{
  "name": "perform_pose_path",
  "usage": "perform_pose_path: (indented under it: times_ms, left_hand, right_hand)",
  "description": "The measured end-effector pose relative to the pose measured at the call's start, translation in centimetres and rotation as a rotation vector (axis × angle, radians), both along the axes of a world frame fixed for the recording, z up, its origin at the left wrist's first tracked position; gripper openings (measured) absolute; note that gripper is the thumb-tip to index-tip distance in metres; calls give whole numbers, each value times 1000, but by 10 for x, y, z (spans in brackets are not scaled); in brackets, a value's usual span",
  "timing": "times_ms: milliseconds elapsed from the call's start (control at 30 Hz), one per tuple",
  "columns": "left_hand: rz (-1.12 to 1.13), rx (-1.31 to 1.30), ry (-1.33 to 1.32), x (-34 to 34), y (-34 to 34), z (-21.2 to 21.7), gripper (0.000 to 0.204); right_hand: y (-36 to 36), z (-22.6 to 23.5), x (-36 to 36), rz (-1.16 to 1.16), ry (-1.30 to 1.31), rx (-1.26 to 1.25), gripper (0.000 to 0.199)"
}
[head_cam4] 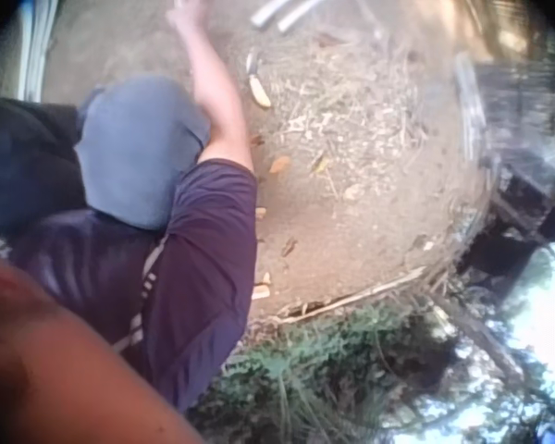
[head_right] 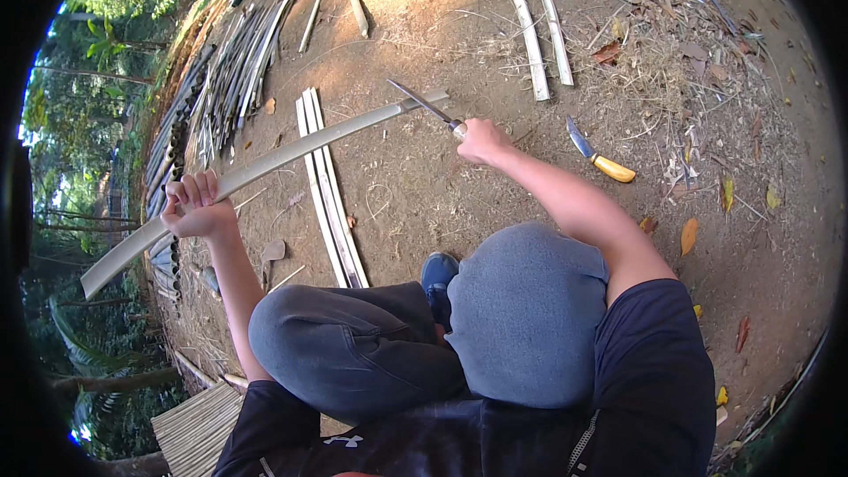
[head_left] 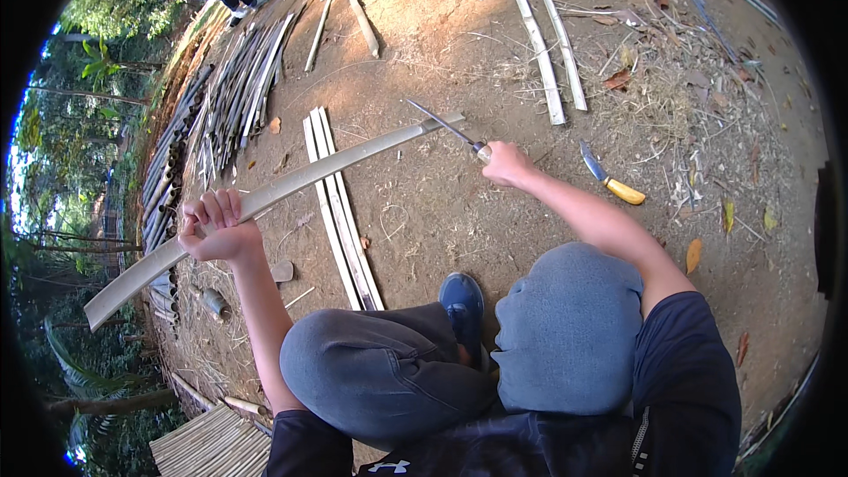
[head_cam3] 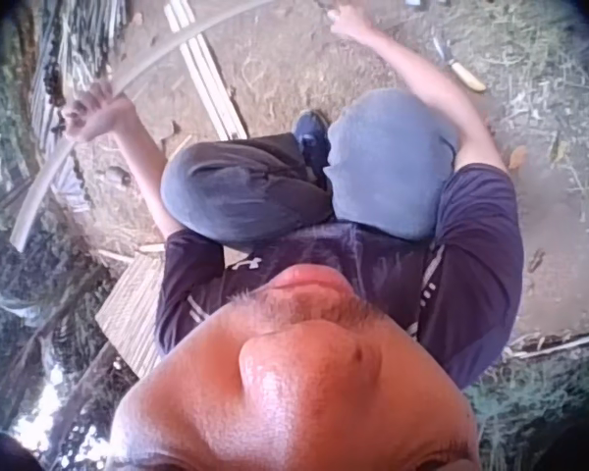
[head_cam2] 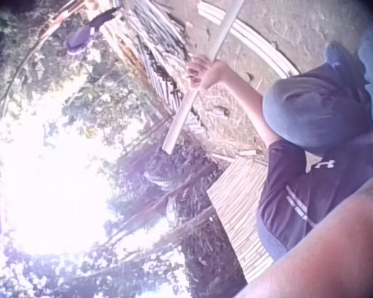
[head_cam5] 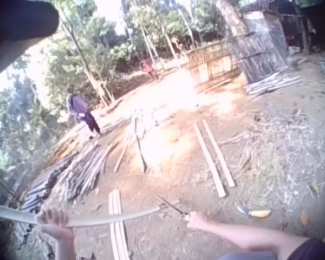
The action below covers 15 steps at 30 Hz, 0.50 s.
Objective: The person shaves a strip of bamboo with a machete and a smaller knife, scraping the blades along the surface to remove layers while holding the piece by hand.
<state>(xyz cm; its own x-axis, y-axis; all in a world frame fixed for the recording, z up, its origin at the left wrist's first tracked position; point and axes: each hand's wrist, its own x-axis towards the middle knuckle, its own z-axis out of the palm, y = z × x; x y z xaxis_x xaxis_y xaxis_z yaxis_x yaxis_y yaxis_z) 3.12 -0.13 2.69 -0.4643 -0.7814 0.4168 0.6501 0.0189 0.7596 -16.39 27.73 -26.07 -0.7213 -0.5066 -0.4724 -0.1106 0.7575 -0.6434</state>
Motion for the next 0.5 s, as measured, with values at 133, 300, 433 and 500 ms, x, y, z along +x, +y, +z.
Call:
perform_pose_path:
  times_ms: [133, 300, 433, 500]
  left_hand:
    - [31, 26, 0, -11, 5, -1, 20]
    - [24, 3, -9, -2, 1, 1, 20]
    - [-11, 55, -2, -10, 1, -1, 21]
    - [-35, 54, 5, -6, -1, -1, 20]
  right_hand:
    - [14, -31, -30, -58, -11, 48, 34]
    - [4, -27, -24, -67, 12, 69, 34]
    - [15, -31, -44, -115, 8, 75, 33]
    - [11, -26, -43, -150, 7, 57, 30]
